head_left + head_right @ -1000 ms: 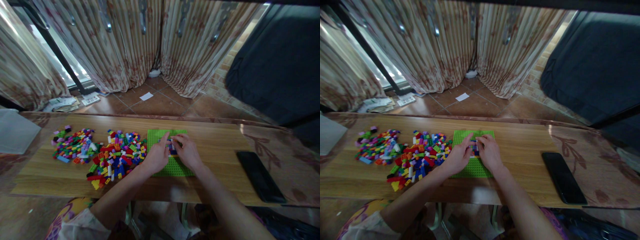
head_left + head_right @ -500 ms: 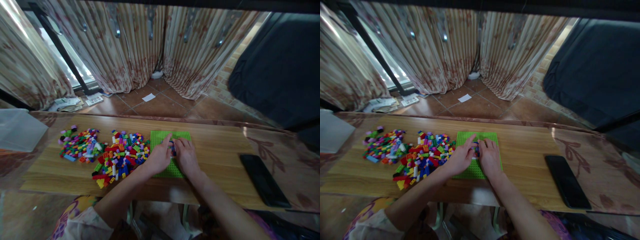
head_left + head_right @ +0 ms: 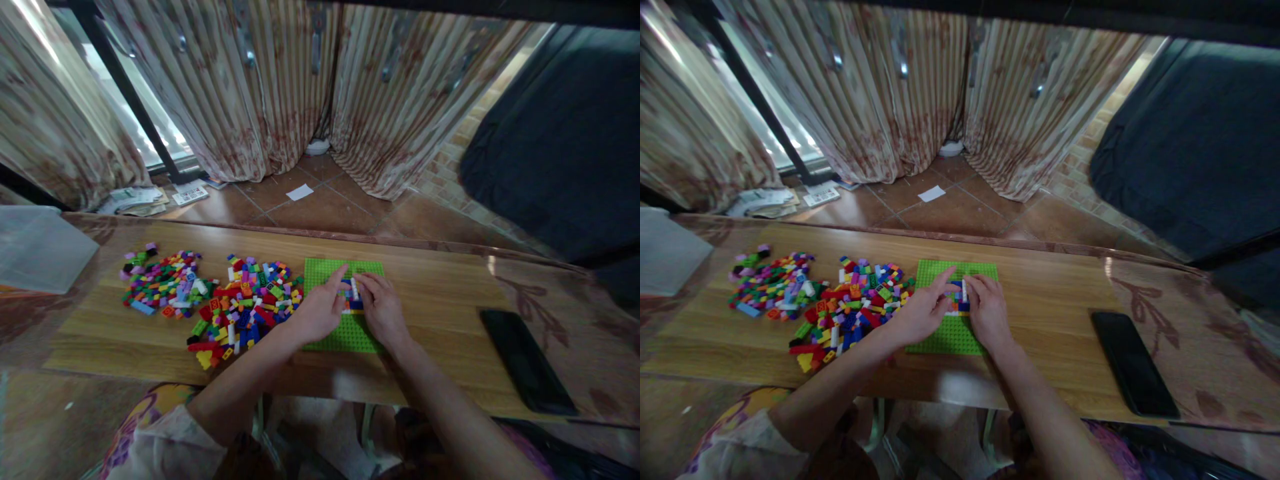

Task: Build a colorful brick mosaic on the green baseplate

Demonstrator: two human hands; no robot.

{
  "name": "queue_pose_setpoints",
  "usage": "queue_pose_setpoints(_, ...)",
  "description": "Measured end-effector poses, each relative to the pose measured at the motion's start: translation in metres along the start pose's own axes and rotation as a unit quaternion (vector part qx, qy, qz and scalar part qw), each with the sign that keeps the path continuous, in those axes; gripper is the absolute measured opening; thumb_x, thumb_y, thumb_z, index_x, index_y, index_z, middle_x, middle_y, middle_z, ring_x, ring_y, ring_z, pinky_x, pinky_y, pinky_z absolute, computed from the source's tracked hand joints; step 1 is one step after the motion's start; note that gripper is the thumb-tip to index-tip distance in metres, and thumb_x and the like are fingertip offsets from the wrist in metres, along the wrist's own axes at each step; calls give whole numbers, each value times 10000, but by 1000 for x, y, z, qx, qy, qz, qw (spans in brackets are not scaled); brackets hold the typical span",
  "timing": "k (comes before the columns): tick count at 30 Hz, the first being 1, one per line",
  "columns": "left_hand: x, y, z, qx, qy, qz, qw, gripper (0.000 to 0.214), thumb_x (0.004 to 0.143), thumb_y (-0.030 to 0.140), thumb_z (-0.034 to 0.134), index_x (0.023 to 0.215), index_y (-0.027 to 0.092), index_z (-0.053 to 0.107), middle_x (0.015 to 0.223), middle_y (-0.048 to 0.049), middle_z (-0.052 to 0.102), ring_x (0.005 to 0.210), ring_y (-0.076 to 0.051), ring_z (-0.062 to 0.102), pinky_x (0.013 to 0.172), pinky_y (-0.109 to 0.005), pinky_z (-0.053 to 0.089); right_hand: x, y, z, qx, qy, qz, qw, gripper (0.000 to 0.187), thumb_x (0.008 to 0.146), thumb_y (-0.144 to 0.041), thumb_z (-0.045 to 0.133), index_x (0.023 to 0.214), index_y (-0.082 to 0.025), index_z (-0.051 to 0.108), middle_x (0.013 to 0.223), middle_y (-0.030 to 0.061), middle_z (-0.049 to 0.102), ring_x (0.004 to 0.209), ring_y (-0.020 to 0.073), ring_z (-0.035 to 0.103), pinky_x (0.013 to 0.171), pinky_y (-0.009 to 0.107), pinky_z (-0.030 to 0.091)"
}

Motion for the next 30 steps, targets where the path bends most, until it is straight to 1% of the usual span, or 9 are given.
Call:
queue_pose_setpoints(5, 2, 0, 4, -3, 9, 11, 1000, 666, 860, 119, 407, 1490, 177, 201, 1200, -93, 663, 911, -177, 665, 925, -372, 497, 6, 5, -7, 64, 5, 28, 998, 356, 929, -321, 398, 1114, -186, 670, 1096, 120, 660, 1043, 225, 590, 949, 430, 455)
queue_pose_setpoints(9, 2, -1, 5, 0, 6, 9, 1000, 664, 861, 125, 399, 1491, 179, 198, 1198, -90, 663, 909, -177, 667, 914, -367, 503, 6, 0, -8, 66, -11, 18, 998, 355, 924, -359, 431, 1140, -188, 655, 1113, 121, 653, 1063, 229, 587, 962, 429, 454)
queue_pose_setpoints(14, 2, -1, 6, 3, -1, 5, 1000, 664, 863, 131, 401, 1492, 171, 193, 1234, -100, 644, 935, -177, 666, 916, -361, 505, -3, -6, -2, 19, -29, -13, 999, 378, 925, -401, 459, 1164, -186, 658, 1196, 137, 603, 1135, 243, 544, 985, 429, 440)
queue_pose_setpoints(21, 0, 2, 5, 4, -6, 8, 1000, 644, 866, 127, 398, 1483, 166, 217, 1238, -111, 642, 1005, -189, 657, 940, -369, 499, -12, -2, 4, -33, -19, -22, 999, 401, 948, -399, 423, 1213, -185, 634, 1244, 149, 571, 1154, 251, 513, 957, 422, 441)
queue_pose_setpoints(27, -1, 3, 5, -4, -14, 3, 1000, 630, 870, 128, 399, 1476, 137, 230, 1266, -128, 622, 1063, -200, 635, 974, -384, 479, -17, -2, 4, -129, -13, -23, 991, 376, 954, -414, 419, 1222, -256, 630, 1275, 122, 562, 1154, 268, 486, 939, 450, 414)
queue_pose_setpoints(30, -2, 7, 0, -5, -18, -1, 1000, 590, 872, 143, 416, 1451, 153, 299, 1270, -112, 623, 1060, -200, 634, 973, -372, 476, -18, -6, 3, -160, -6, -26, 987, 366, 958, -405, 420, 1231, -270, 622, 1269, 118, 569, 1148, 270, 487, 931, 450, 410)
Point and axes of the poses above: each hand's wrist, its own x-axis towards the middle knuckle, its own z-axis out of the palm, y = z × x, the point moved 8 cm from there along x, towards the middle knuckle
